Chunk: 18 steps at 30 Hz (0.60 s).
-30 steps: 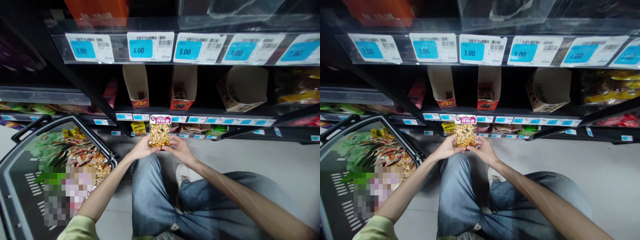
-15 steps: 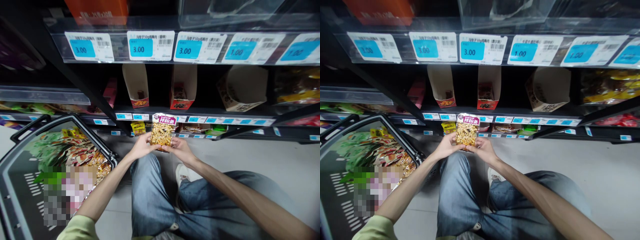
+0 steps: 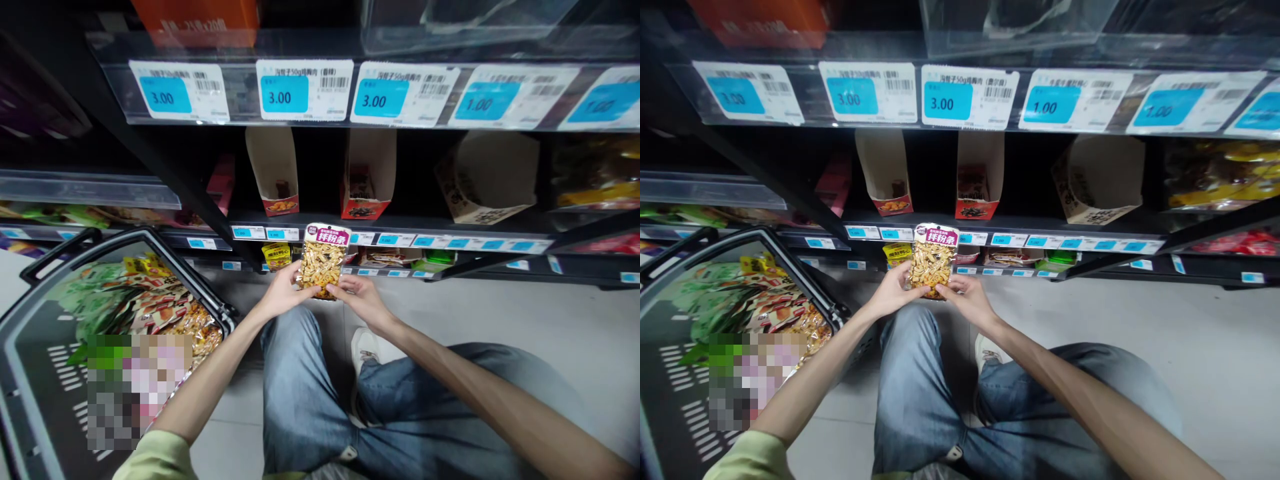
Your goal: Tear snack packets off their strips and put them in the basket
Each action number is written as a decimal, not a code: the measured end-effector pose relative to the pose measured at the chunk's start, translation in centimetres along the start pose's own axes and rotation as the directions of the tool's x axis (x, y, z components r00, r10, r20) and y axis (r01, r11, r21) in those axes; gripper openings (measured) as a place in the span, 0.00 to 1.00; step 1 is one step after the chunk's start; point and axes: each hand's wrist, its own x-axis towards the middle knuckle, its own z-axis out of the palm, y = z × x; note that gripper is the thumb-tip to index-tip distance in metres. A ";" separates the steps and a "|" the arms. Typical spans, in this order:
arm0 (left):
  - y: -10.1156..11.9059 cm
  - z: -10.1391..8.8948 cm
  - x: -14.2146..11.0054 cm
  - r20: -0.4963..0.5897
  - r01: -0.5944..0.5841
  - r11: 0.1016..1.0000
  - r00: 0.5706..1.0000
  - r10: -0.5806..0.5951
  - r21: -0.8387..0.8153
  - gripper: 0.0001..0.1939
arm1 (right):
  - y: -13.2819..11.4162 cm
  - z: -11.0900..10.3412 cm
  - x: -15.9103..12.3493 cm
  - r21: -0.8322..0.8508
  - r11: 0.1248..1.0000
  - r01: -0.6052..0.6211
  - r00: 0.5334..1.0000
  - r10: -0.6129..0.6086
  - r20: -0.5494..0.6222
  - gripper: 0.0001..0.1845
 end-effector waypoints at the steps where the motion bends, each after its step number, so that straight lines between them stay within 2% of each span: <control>1: -0.1 -0.1 0.1 -0.002 -0.002 1.000 1.000 0.002 -0.005 0.23 | 0.0 0.0 0.0 -0.004 1.000 0.009 1.000 -0.009 0.005 0.16; 5: -0.2 -0.3 0.2 -0.010 -0.015 1.000 1.000 0.015 -0.002 0.21 | 0.1 0.1 0.0 -0.011 1.000 0.002 1.000 -0.002 -0.010 0.16; 10: 0.1 -0.2 0.0 0.015 0.012 1.000 1.000 -0.012 -0.021 0.25 | 0.2 0.0 -0.2 -0.025 1.000 -0.018 1.000 0.018 -0.015 0.18; 14: 0.6 -0.1 -0.1 0.036 0.015 0.997 0.999 -0.018 0.073 0.30 | -0.1 0.0 -0.4 -0.057 0.998 0.020 1.000 -0.019 0.019 0.17; 18: 0.8 -0.1 -0.2 -0.003 -0.001 0.987 1.000 0.001 0.158 0.30 | -0.4 0.1 -0.5 -0.087 0.996 0.028 0.999 -0.026 0.023 0.17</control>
